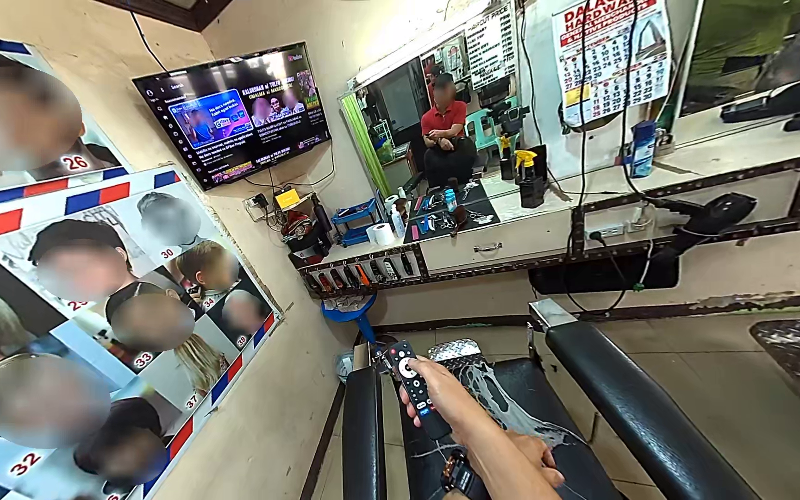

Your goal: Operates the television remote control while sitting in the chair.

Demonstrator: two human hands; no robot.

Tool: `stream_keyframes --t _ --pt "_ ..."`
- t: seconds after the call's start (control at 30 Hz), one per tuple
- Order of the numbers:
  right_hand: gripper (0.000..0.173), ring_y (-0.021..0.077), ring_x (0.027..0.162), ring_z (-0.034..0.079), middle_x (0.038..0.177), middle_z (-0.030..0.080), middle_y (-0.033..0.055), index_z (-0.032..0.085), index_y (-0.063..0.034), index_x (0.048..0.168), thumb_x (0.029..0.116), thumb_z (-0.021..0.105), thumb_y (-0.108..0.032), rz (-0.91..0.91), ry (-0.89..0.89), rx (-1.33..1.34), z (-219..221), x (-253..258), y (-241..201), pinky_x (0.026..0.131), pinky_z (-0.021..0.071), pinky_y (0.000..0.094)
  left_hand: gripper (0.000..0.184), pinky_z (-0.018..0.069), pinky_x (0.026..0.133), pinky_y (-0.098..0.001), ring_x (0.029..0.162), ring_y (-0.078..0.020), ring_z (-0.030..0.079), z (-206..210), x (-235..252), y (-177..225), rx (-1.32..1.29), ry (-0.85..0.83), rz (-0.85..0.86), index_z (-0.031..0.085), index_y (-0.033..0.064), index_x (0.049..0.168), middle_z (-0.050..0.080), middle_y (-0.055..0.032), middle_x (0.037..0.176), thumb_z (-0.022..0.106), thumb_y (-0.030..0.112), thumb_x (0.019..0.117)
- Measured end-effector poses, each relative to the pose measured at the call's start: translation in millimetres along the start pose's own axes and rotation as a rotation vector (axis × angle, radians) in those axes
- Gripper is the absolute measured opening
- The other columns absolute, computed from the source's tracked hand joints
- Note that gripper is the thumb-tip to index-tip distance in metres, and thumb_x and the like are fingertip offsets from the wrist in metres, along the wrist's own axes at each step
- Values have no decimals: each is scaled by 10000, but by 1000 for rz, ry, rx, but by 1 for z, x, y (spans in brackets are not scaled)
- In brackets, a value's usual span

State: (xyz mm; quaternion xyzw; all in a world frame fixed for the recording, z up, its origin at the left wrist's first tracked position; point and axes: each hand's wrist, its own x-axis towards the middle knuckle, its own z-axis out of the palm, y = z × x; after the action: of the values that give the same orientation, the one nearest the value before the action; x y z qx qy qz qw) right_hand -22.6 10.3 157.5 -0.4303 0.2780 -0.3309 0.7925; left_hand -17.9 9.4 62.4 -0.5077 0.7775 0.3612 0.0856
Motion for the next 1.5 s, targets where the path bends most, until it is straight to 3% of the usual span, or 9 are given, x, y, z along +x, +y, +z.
stream_keyframes --t 0.43,0.6,0.73,1.0,1.5 --pt "433 193 566 644 751 641 102 529 -59 1359 1140 273 -330 -9 -14 -48 -1 0 0 499 557 307 434 476 1043 -573 1193 -384 650 4 2 -3 -5 5 -15 608 16 1372 684 -236 1252 544 319 1068" --pt "404 203 611 682 804 681 103 535 -51 1317 1139 286 -314 -59 11 -163 3 -2 1 553 593 330 445 467 1055 -580 1202 -387 645 4 3 -4 32 4 3 600 20 1385 682 -239 1255 530 329 1074" --pt "405 215 610 688 815 697 123 538 -43 1315 1139 282 -303 -58 -2 -109 3 -1 2 548 593 332 442 470 1052 -579 1203 -392 644 3 1 -3 27 9 3 599 21 1387 679 -240 1260 534 324 1072" --pt "477 185 548 628 738 630 104 573 -40 1300 1139 242 -343 27 -79 119 10 -13 -5 483 550 297 446 473 1058 -565 1210 -370 646 6 4 -6 11 20 -12 608 39 1385 682 -212 1277 537 344 1067" --pt "451 192 557 637 735 632 105 563 -56 1305 1141 254 -341 56 -48 50 8 -3 2 495 552 302 457 451 1081 -575 1235 -397 630 -2 0 0 4 -36 -3 574 -3 1409 664 -255 1291 529 308 1077"
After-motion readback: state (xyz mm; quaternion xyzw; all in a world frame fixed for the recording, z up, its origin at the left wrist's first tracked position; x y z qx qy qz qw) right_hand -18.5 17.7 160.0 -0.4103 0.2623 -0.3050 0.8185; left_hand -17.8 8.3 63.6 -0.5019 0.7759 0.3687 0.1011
